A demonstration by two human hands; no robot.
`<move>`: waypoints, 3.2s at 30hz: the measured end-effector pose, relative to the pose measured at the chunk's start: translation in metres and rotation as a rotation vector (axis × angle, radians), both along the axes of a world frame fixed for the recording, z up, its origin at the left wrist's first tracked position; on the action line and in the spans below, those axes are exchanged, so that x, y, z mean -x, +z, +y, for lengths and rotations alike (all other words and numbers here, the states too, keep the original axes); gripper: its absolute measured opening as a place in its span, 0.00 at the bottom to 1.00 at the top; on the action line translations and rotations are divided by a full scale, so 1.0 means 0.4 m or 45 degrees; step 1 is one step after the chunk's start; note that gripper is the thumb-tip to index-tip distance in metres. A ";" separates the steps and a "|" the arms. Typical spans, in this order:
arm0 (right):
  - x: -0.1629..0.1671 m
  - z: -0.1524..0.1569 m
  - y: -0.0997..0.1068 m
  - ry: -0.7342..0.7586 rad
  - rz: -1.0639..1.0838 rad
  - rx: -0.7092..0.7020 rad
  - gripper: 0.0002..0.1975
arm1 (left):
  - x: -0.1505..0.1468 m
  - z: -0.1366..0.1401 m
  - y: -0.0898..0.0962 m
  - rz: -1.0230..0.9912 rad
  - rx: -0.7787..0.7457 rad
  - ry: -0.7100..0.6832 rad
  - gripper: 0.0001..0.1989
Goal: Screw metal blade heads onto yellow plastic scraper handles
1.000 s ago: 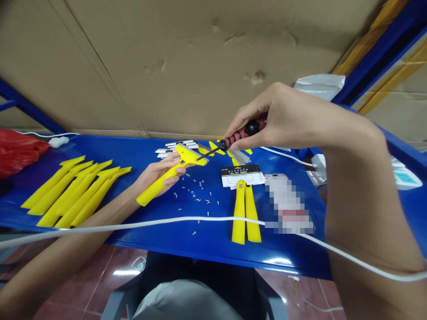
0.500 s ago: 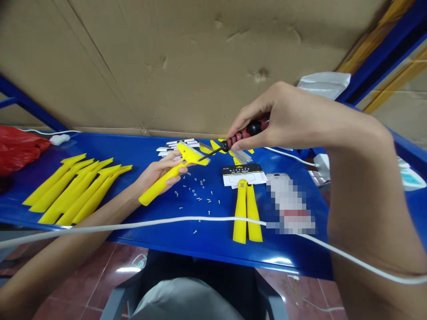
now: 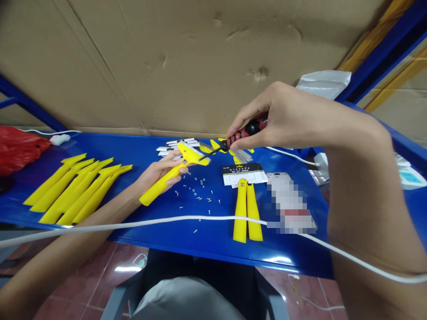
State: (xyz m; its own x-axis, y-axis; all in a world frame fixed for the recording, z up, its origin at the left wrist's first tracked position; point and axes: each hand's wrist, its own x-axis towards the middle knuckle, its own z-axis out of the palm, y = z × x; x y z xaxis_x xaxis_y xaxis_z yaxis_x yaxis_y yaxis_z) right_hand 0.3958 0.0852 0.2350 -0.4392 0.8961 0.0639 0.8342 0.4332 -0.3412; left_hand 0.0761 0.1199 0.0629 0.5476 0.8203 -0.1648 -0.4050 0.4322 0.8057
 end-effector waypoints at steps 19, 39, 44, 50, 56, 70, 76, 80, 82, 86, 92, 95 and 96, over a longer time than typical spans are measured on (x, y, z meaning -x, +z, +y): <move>0.062 -0.057 0.000 0.066 0.014 -0.329 0.03 | -0.006 -0.006 0.004 0.029 -0.027 0.029 0.19; 0.123 -0.050 -0.011 0.232 0.307 -0.388 0.26 | -0.030 -0.029 -0.012 -0.042 0.120 0.118 0.20; 0.098 -0.042 -0.023 0.336 0.436 -0.318 0.31 | -0.028 -0.029 -0.007 -0.057 0.137 0.130 0.16; 0.092 -0.026 -0.031 0.303 0.484 -0.512 0.17 | -0.027 -0.037 0.012 -0.101 0.119 0.152 0.16; 0.099 -0.023 -0.029 0.319 0.432 -0.437 0.29 | -0.032 -0.040 0.016 -0.085 0.162 0.182 0.17; 0.088 -0.025 -0.018 0.138 0.317 -0.460 0.19 | -0.034 -0.042 0.020 -0.077 0.136 0.166 0.18; 0.091 -0.034 -0.011 0.255 0.384 -0.309 0.25 | -0.030 -0.039 0.017 -0.091 0.150 0.165 0.19; 0.093 -0.031 -0.015 0.265 0.447 -0.334 0.18 | -0.028 -0.038 0.016 -0.107 0.138 0.166 0.21; 0.093 -0.028 -0.018 0.240 0.417 -0.403 0.15 | -0.028 -0.038 0.017 -0.107 0.132 0.154 0.21; 0.090 -0.026 -0.017 0.269 0.336 -0.415 0.21 | -0.030 -0.039 0.018 -0.084 0.142 0.164 0.22; 0.092 -0.027 -0.018 0.309 0.409 -0.339 0.24 | -0.030 -0.037 0.019 -0.089 0.134 0.180 0.25; 0.095 -0.025 -0.023 0.226 0.428 -0.375 0.20 | -0.027 -0.038 0.018 -0.090 0.108 0.169 0.23; 0.096 -0.024 -0.024 0.200 0.418 -0.394 0.20 | -0.026 -0.038 0.017 -0.085 0.099 0.160 0.22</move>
State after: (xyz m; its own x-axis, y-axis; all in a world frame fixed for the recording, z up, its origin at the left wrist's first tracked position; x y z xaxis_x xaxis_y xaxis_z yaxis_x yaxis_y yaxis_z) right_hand 0.3575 0.0756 0.2253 -0.4798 0.7375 0.4753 0.6202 0.6683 -0.4108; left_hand 0.0865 0.1047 0.0695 0.4532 0.8693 -0.1973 -0.5117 0.4349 0.7410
